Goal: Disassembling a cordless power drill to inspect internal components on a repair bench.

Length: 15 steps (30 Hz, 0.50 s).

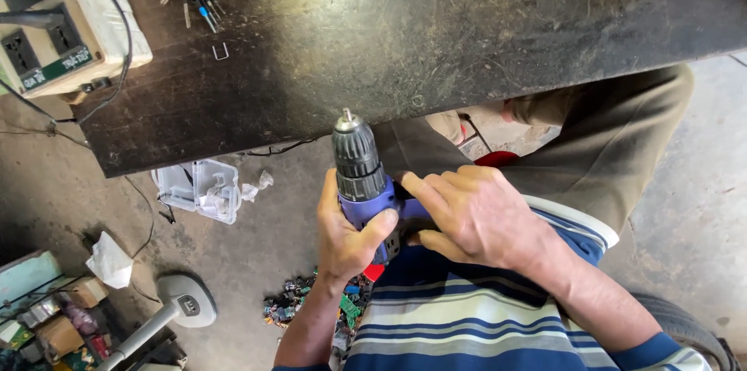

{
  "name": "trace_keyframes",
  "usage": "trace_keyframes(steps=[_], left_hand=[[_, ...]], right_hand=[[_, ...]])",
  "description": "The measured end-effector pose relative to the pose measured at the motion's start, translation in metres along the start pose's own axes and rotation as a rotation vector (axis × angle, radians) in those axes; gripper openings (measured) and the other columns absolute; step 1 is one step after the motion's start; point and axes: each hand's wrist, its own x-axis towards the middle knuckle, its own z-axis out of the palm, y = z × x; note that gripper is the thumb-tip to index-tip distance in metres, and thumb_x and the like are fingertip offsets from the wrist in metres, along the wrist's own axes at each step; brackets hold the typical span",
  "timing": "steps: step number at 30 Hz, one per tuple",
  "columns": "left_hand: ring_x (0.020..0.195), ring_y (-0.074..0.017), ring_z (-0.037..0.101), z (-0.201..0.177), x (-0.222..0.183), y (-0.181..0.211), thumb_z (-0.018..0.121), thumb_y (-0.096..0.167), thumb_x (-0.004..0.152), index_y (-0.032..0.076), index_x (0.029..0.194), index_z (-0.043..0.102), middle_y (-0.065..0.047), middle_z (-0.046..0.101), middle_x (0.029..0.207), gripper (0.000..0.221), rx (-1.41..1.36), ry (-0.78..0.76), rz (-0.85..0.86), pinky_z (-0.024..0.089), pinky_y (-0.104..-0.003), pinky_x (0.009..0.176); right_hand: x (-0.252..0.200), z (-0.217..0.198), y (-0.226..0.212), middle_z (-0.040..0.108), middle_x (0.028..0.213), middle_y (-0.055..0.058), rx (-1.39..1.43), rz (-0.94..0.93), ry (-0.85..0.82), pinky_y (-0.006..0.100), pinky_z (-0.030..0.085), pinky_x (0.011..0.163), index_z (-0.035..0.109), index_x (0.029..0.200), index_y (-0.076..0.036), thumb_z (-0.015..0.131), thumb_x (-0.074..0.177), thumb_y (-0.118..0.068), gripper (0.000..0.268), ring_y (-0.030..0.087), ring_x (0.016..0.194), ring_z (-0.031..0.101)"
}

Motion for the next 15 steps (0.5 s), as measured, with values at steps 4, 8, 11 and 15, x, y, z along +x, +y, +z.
trace_keyframes(steps=[4, 8, 11, 15], left_hand=[[0.068, -0.0148, 0.060, 0.001, -0.002, 0.002, 0.077, 0.005, 0.070, -0.001, 0.101, 0.062, -0.016, 0.068, 0.074, 0.035, -0.005, 0.062, -0.009, 0.054, -0.033, 0.053], [0.067, -0.0152, 0.061, 0.004, -0.003, 0.004, 0.076, 0.006, 0.071, -0.001, 0.101, 0.062, -0.016, 0.068, 0.074, 0.034, -0.016, 0.122, 0.014, 0.055, -0.033, 0.053], [0.067, -0.0157, 0.061, 0.006, -0.007, -0.002, 0.077, 0.004, 0.070, -0.002, 0.102, 0.061, -0.016, 0.067, 0.074, 0.036, -0.047, 0.126, 0.049, 0.055, -0.033, 0.054], [0.069, -0.0154, 0.062, 0.017, -0.003, 0.012, 0.079, 0.007, 0.072, -0.003, 0.103, 0.061, -0.018, 0.067, 0.076, 0.037, -0.065, 0.137, 0.103, 0.055, -0.033, 0.057]], right_hand=[[0.005, 0.022, -0.012, 0.064, 0.088, 0.010, -0.234, -0.011, 0.203, 0.039, 0.055, 0.070, 0.057, 0.141, -0.002, 0.068, 0.085, -0.034, 0.065, 0.027, 0.067, 0.066], [0.008, 0.036, -0.009, 0.058, 0.092, 0.012, -0.418, -0.020, 0.302, 0.039, 0.052, 0.077, 0.057, 0.139, 0.000, 0.060, 0.085, -0.011, 0.055, 0.028, 0.072, 0.060], [0.004, 0.053, 0.006, 0.057, 0.088, 0.010, -0.308, -0.048, 0.332, 0.039, 0.052, 0.079, 0.058, 0.139, 0.000, 0.065, 0.072, -0.011, 0.067, 0.027, 0.071, 0.059], [-0.002, 0.066, 0.017, 0.059, 0.088, 0.009, -0.253, -0.077, 0.351, 0.042, 0.051, 0.079, 0.064, 0.130, -0.003, 0.073, 0.062, -0.018, 0.070, 0.026, 0.072, 0.060]])
